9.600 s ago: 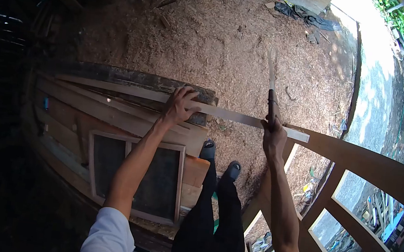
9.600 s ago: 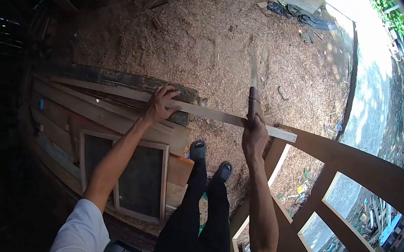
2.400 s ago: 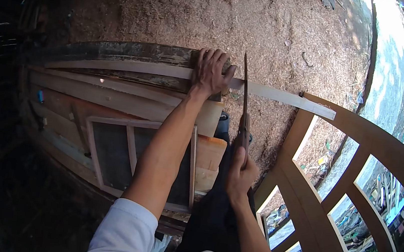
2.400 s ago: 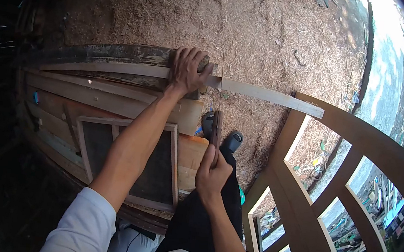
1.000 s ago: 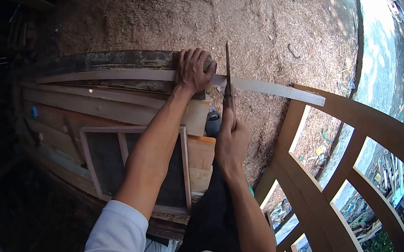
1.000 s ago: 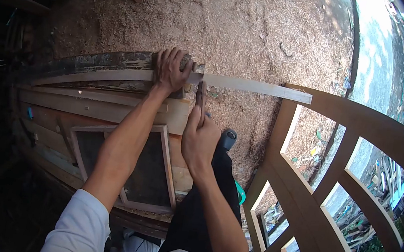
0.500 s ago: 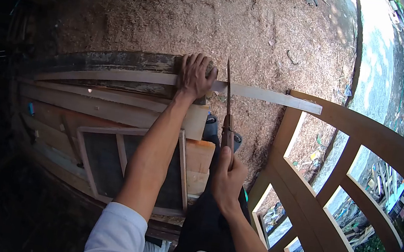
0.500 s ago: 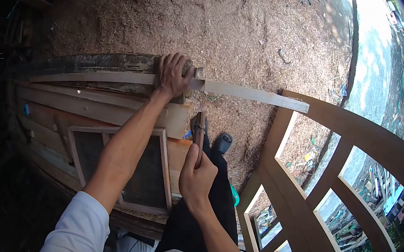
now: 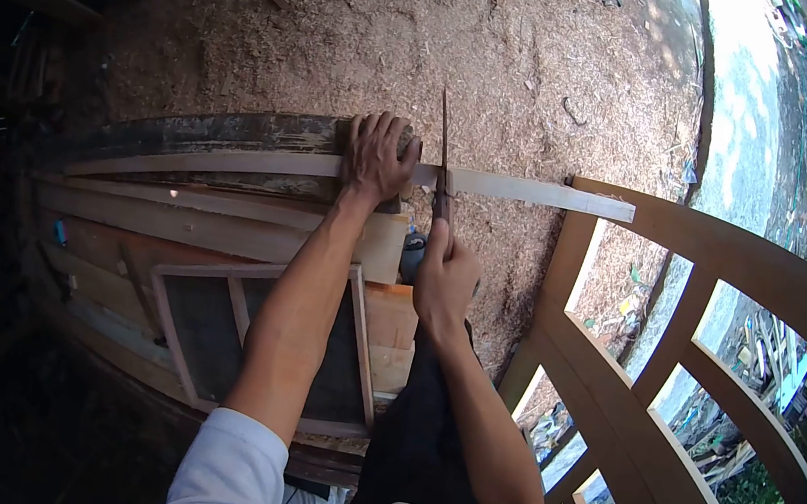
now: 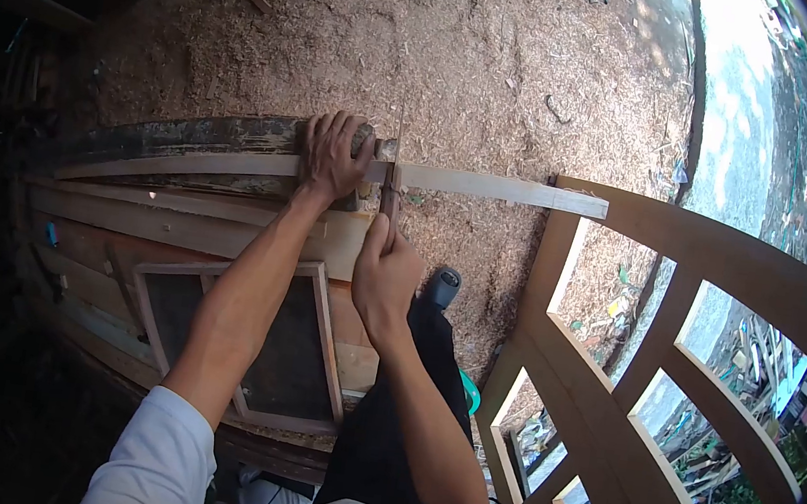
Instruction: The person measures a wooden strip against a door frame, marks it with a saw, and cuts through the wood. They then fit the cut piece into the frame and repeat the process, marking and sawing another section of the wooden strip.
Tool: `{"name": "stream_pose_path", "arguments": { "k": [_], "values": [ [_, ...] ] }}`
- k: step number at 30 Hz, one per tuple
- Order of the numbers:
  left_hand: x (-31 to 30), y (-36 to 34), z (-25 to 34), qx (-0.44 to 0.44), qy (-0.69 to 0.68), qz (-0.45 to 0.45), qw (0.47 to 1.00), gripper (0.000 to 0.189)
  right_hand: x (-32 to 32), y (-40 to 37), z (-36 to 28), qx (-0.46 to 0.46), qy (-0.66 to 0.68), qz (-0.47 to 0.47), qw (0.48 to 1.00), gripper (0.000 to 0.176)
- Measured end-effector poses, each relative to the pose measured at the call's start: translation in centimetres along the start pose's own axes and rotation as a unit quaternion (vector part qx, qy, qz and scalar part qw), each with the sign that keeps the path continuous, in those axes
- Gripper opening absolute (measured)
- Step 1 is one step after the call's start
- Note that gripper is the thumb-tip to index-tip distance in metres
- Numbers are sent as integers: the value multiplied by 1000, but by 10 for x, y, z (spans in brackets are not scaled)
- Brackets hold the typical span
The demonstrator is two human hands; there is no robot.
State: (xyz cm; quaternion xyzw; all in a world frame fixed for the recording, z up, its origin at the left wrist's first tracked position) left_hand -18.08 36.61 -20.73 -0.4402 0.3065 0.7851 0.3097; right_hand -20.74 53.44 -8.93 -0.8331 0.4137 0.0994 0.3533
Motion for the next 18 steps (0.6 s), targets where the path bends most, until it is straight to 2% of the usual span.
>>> {"name": "stream_pose_path", "arguments": {
  "k": [3, 6, 9, 11, 15, 18],
  "values": [
    [1, -1, 1, -7, -13, -3, 1000, 31, -13, -9, 0, 21, 12, -14, 1000, 48],
    [-1, -2, -2, 0, 1, 10, 1000, 28, -36, -71, 5, 48, 69, -28, 996, 50],
    [-2, 0, 2, 3, 0, 4, 1000, 28, -22, -42, 19, 14, 28, -8, 999, 52],
    [-1, -1, 2, 8, 3, 18, 1000, 29, -5, 8, 1, 9, -15, -5, 1000, 51],
    [-1, 1, 2, 11, 1, 26, 1000, 29, -16, -8, 6, 1, -8, -1, 1000, 50],
    [-3, -1, 0, -2, 3, 11, 1000, 29, -32, -55, 9, 56, 63, -26, 996, 48]
  ]
}}
Point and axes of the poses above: each hand's wrist, its own y-axis towards the middle knuckle, its own x-axis out of the palm, z = x × y, the point moved 3 cm from there along y, towards the middle knuckle, and after that the axes turned 1 degree about x, right-handed, at the moved point
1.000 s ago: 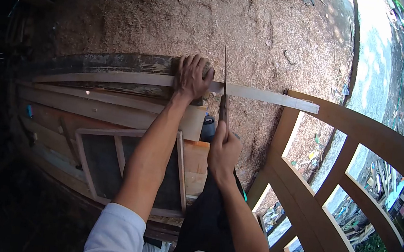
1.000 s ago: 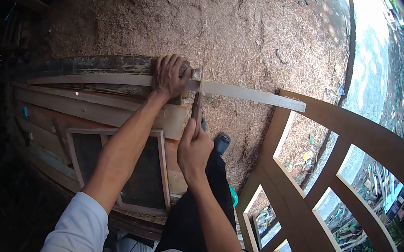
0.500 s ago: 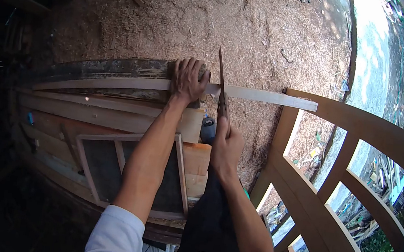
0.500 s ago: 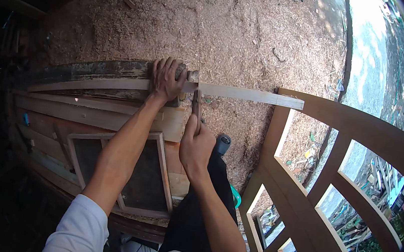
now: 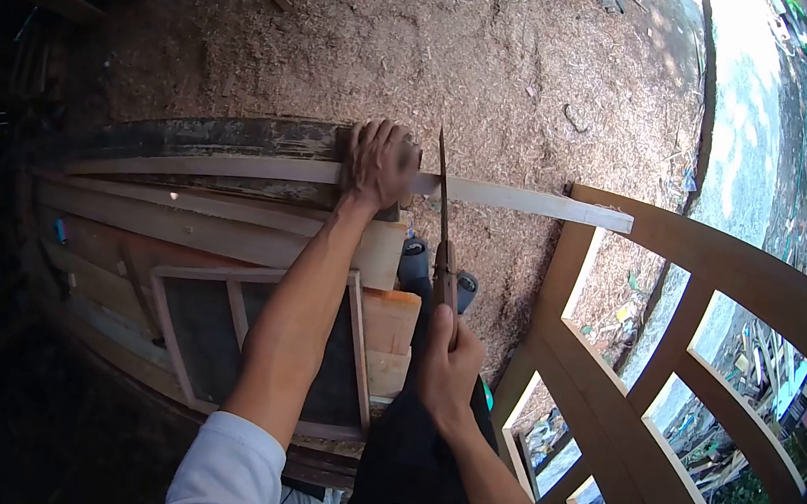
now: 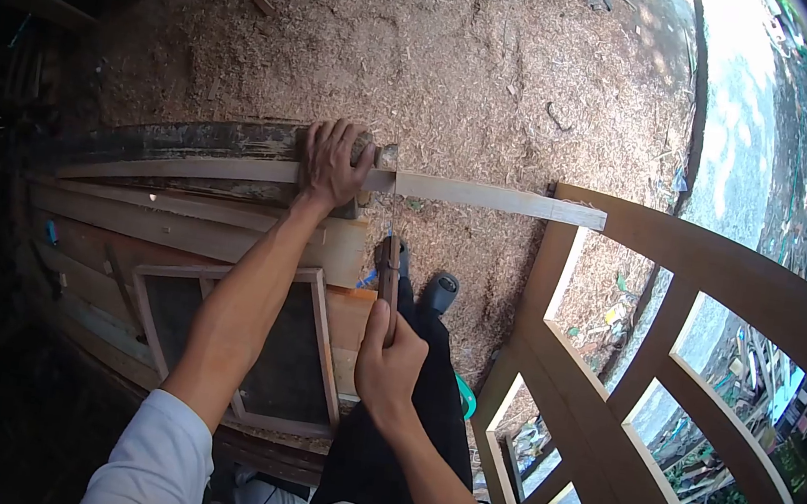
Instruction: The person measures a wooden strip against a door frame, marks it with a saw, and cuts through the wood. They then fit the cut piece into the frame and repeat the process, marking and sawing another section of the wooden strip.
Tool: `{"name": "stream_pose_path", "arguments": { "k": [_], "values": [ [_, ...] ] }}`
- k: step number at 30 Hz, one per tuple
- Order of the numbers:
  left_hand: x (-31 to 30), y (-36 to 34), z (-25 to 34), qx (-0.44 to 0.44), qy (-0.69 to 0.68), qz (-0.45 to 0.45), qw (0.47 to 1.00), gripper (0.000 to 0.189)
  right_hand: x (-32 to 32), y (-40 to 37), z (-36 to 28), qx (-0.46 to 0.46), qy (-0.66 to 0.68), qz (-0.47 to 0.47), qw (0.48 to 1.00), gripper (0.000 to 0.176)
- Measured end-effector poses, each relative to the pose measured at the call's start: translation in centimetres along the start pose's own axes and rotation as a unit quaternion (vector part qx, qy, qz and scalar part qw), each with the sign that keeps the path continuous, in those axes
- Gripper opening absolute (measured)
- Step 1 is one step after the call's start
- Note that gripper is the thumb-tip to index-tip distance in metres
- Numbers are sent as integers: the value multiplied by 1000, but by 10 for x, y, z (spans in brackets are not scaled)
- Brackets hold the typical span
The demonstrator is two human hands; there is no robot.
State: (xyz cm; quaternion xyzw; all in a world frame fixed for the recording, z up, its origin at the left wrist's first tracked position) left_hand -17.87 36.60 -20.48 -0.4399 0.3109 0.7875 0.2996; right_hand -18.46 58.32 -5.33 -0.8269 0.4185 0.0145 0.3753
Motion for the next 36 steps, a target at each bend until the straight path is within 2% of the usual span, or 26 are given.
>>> {"name": "stream_pose_path", "arguments": {
  "k": [2, 3, 6, 8, 10, 13, 15, 17, 20, 21, 23, 26, 29, 32, 35, 36],
  "values": [
    [2, 1, 1, 2, -7, -1, 1000, 28, 2, -1, 3, -16, 5, -3, 1000, 46],
    [2, 0, 1, 3, -8, -2, 1000, 28, 9, 20, -2, -59, -41, 19, 997, 47],
    [0, 2, 2, 12, -5, 11, 1000, 29, 31, 64, -18, -81, -52, 29, 995, 46],
    [-1, 2, 2, 1, 0, -9, 1000, 29, 18, 43, -10, -86, -57, 30, 994, 45],
    [1, 2, 2, -4, -2, -11, 1000, 29, -1, -1, 4, -31, -8, -5, 999, 45],
    [0, 2, 2, -5, -6, -10, 1000, 30, -5, -19, 11, -20, 41, 1, 999, 46],
    [0, 0, 3, 1, -8, -10, 1000, 30, 10, 28, 10, -63, -14, 13, 998, 47],
    [0, 2, 3, 6, -10, 0, 1000, 30, 30, 73, -1, -58, -24, 22, 998, 47],
    [0, 2, 4, 5, -7, 0, 1000, 30, 19, 53, -4, -59, -47, 19, 997, 48],
    [0, 4, 3, 5, -6, 3, 1000, 30, 9, 29, 0, -65, -26, 21, 997, 47],
    [0, 1, 2, -2, -1, -7, 1000, 30, -9, -20, 7, -15, 34, -5, 999, 44],
    [2, 1, 1, -10, -9, -20, 1000, 31, 3, -12, 22, -37, 22, 3, 999, 43],
    [2, 1, 2, -1, -2, -10, 1000, 30, 30, 49, -7, -86, -17, 25, 996, 48],
    [-1, 1, 4, 8, -5, 4, 1000, 28, 18, 45, -8, -73, -33, 38, 996, 50],
    [1, 1, 2, -3, 1, -8, 1000, 28, -2, -19, 3, -10, 47, 4, 999, 49],
    [1, 1, 1, -5, 0, -7, 1000, 28, -1, -18, 5, -11, 44, 3, 999, 49]
  ]
}}
Point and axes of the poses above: each hand's wrist, its own y-axis towards the middle knuckle, its own x-axis out of the palm, z = x × y, the point moved 3 cm from there along y, towards the middle knuckle, and after that the axes turned 1 degree about x, right-handed, at the moved point
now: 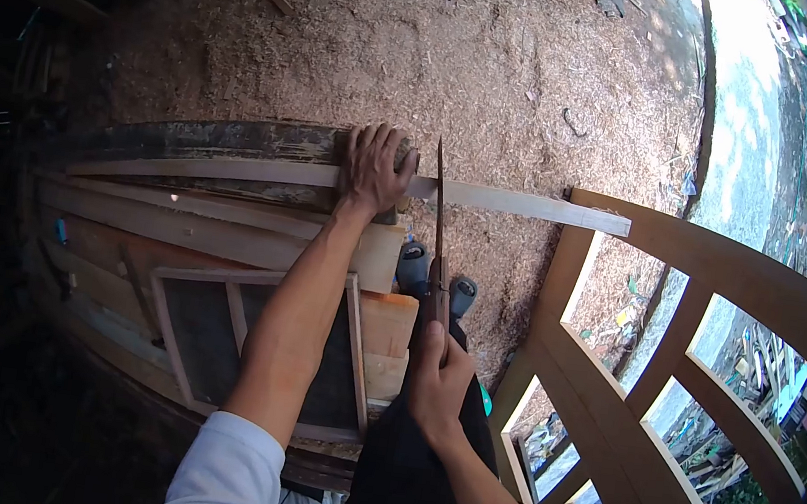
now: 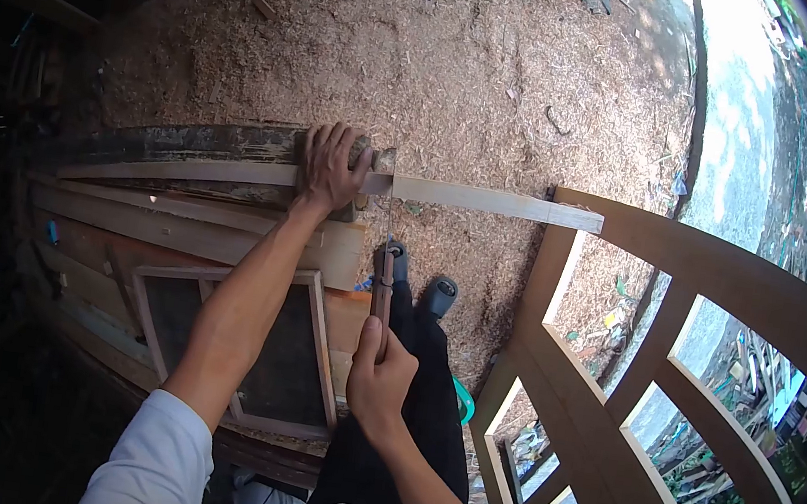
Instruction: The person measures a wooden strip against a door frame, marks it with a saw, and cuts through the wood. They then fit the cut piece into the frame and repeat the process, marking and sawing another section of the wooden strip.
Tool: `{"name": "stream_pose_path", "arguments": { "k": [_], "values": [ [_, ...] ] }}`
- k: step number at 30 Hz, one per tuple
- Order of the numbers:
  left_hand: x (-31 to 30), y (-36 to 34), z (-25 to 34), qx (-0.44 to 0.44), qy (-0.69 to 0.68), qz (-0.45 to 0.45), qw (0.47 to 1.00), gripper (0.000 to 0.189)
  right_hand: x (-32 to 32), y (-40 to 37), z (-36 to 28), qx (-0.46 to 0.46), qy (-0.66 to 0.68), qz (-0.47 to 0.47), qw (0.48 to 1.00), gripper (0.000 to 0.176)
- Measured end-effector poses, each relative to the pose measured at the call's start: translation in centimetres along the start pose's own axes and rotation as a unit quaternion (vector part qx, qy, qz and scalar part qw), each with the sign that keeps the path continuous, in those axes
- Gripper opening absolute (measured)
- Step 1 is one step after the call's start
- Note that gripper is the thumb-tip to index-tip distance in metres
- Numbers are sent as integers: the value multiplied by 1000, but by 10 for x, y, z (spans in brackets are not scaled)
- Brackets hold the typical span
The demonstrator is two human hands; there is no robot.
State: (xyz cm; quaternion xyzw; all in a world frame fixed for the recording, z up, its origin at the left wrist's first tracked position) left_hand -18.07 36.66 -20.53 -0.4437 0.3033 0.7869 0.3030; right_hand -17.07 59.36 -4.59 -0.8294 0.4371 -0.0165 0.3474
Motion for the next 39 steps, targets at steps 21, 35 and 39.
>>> {"name": "stream_pose_path", "arguments": {
  "k": [21, 35, 39],
  "values": [
    [1, 0, 0, 1, -7, 2, 1000, 29, 11, 55, -8, -43, -94, 6, 995, 51],
    [-2, 0, -4, -7, -32, 5, 999, 29, 7, 25, -4, 7, -43, -8, 999, 49],
    [-3, 3, 1, -18, -23, -16, 999, 29, 2, 5, -2, 4, -41, 12, 999, 47]
  ]
}}
Point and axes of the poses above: each hand's wrist, its own y-axis towards the middle knuckle, its own x-axis out of the palm, z = x × y, the point moved 3 cm from there along y, towards the middle knuckle, and after that the axes turned 1 degree about x, right-handed, at the moved point
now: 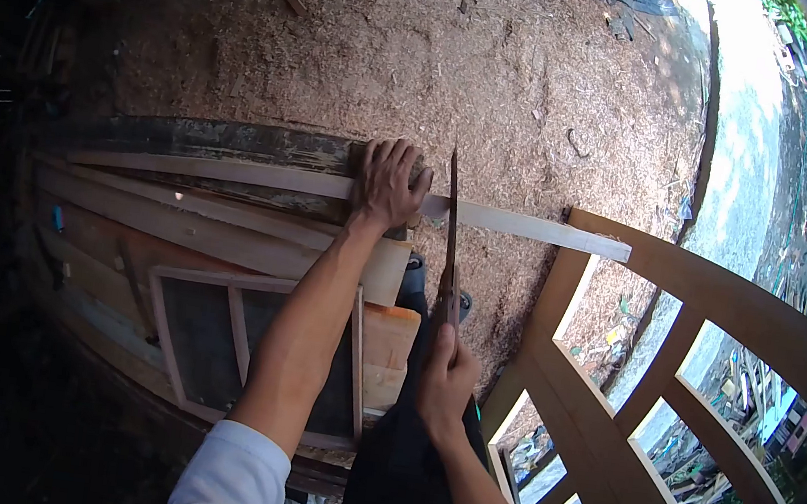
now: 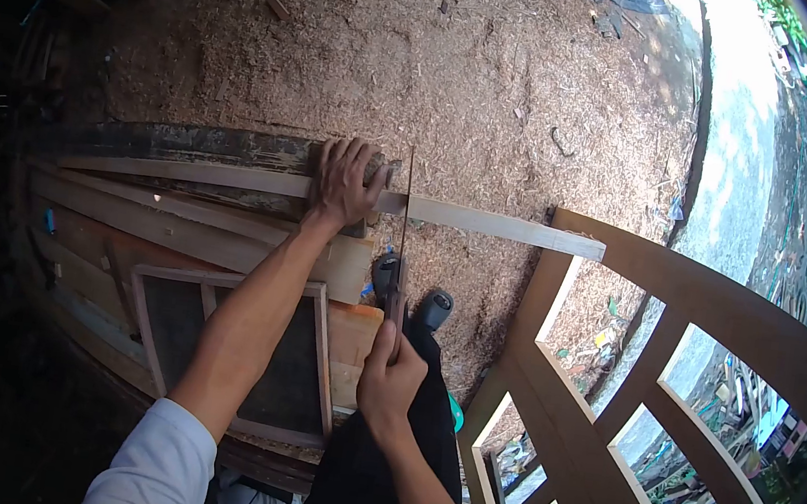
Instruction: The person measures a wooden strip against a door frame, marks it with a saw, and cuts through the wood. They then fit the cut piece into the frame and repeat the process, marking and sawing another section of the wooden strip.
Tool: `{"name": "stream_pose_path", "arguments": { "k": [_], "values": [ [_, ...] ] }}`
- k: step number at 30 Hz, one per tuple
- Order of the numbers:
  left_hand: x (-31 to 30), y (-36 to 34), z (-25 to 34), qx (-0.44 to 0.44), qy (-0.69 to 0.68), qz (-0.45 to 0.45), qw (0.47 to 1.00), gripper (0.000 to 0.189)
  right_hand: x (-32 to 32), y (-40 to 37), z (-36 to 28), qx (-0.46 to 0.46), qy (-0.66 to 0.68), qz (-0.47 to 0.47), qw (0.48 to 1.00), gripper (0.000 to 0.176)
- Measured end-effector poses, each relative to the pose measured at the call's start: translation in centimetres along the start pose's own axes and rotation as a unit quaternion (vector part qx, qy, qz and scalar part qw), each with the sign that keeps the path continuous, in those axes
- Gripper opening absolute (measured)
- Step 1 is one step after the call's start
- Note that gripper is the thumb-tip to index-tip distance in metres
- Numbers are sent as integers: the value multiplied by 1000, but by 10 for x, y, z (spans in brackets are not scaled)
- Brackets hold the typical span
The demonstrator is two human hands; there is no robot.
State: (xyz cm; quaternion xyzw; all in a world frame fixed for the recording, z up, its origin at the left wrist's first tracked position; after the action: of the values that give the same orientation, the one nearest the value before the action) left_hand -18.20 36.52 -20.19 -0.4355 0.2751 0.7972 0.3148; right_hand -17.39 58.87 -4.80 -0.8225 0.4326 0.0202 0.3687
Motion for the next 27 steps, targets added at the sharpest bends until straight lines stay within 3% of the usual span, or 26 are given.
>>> {"name": "stream_pose_path", "arguments": {
  "k": [3, 6, 9, 11, 15, 17, 22, 27],
  "values": [
    [1, -2, 1, 11, -11, 7, 1000, 29, 32, 78, -11, -30, -43, 12, 999, 46],
    [4, -3, -2, 9, -15, 16, 1000, 29, 28, 79, -21, -11, -59, 14, 998, 45],
    [5, -3, -3, 8, 7, 7, 1000, 30, -4, -5, -8, -7, -1, -19, 1000, 45],
    [5, -1, -3, 7, 10, 10, 1000, 30, -8, -19, -5, 25, 48, -17, 998, 45],
    [1, -2, 2, 25, 14, 21, 999, 30, 30, 80, -20, -52, -51, 16, 997, 43],
    [0, 3, 1, 31, 18, 23, 999, 29, 30, 80, -24, -56, -49, 19, 997, 42],
    [1, -4, 2, 24, 33, 8, 999, 27, -15, -18, -5, -1, 10, -18, 1000, 40],
    [1, -2, 2, 36, 18, 26, 999, 27, 16, 71, -8, -46, -31, -1, 998, 50]
  ]
}}
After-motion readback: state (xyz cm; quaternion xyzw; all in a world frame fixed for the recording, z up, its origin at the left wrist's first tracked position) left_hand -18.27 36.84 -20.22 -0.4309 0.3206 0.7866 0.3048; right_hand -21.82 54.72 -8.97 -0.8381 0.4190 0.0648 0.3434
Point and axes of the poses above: each hand's wrist, its own y-axis towards the middle knuckle, its own x-axis out of the palm, z = x × y, the point moved 3 cm from there along y, towards the middle knuckle, and after that the axes turned 1 degree about x, right-handed, at the moved point
